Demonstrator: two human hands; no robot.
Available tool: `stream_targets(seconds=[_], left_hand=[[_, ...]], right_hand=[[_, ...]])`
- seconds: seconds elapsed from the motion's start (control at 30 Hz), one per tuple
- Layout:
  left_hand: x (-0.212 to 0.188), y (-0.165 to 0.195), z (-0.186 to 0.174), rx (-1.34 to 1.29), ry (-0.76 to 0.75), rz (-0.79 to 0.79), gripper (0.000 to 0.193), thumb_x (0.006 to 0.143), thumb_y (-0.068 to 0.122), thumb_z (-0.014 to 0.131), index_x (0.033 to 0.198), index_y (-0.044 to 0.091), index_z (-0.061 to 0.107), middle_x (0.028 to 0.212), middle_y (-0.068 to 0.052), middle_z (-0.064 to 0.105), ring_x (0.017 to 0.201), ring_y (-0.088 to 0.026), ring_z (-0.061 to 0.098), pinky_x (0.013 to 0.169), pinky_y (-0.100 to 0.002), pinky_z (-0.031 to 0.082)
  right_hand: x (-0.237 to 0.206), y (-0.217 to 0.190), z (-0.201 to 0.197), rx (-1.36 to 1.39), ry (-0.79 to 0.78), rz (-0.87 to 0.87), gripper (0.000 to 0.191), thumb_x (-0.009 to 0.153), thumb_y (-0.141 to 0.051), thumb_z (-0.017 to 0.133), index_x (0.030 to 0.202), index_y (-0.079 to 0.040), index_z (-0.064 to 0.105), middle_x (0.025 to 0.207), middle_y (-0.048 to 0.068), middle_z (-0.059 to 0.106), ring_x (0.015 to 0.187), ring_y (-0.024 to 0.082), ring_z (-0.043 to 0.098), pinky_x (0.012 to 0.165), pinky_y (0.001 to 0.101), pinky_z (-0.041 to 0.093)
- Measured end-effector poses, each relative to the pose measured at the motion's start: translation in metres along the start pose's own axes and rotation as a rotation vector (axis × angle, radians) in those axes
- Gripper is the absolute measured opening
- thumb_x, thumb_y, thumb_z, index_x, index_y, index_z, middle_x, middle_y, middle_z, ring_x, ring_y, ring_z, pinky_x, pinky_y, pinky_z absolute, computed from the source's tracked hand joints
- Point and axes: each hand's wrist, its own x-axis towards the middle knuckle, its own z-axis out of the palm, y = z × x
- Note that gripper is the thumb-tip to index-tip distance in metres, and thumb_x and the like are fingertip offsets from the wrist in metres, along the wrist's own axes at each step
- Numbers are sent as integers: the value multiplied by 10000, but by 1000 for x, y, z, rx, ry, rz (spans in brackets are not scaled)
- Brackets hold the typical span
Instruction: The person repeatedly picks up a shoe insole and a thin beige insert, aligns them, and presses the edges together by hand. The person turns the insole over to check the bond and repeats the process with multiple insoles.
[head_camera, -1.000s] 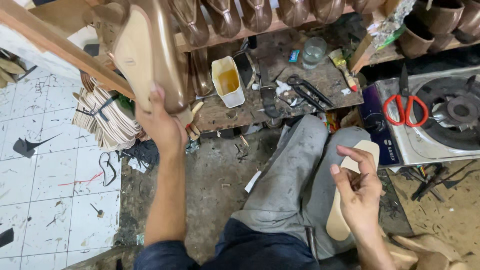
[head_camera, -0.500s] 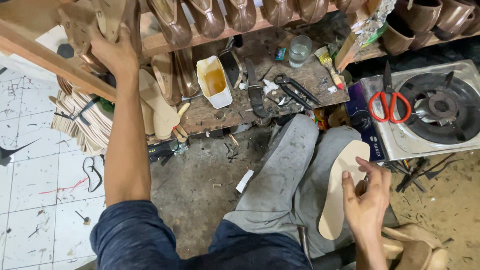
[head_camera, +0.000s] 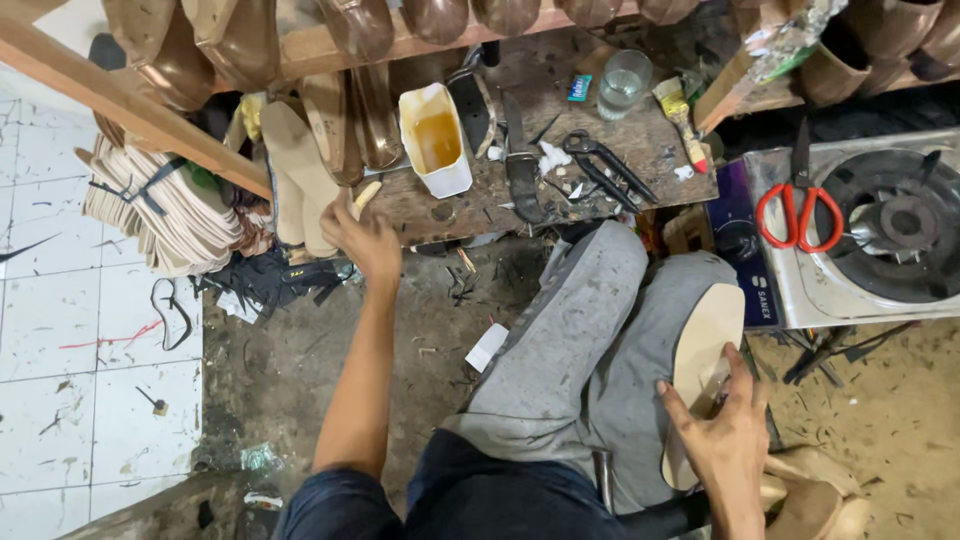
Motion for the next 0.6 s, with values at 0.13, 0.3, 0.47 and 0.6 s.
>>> stream_targets(seconds=[0.13,0.3,0.47,0.6], left_hand=[[51,-24,3,315,19,-144,853,808,234,863,1448,-38,369,1343,-279,387,1260,-447,355,1023,-576,303],[80,-32,0,537,-223,-426,1102,672,410,937,1453,-17,288,1326,-241,459,1277,-419,410,1033,-556,325],[100,-58,-25,398,-154,-196,736,710,288,926,1248,-42,548,1131,-270,676,1064,-439,647,890,-520,497],[110,-81,-46,233,-78,-16,441,794,163,878,1101,-51,644,998,-290,718,954,-469,689,826,-498,537]], right_hand=[[2,-4,6,-63,-47,39,990,711,-423,850,1554,-104,440,1246,238,552,1075,449,628,898,530,521],[3,-14,12,-106,-31,0,976,734,-451,832,1546,-83,435,1342,255,509,1114,485,605,892,549,511],[5,-17,12,-118,-72,60,979,740,-448,823,1558,-87,423,1338,257,512,1107,479,605,908,549,508],[6,-15,14,-91,-62,15,976,746,-431,826,1557,-64,424,1329,264,513,1143,481,588,928,547,499]])
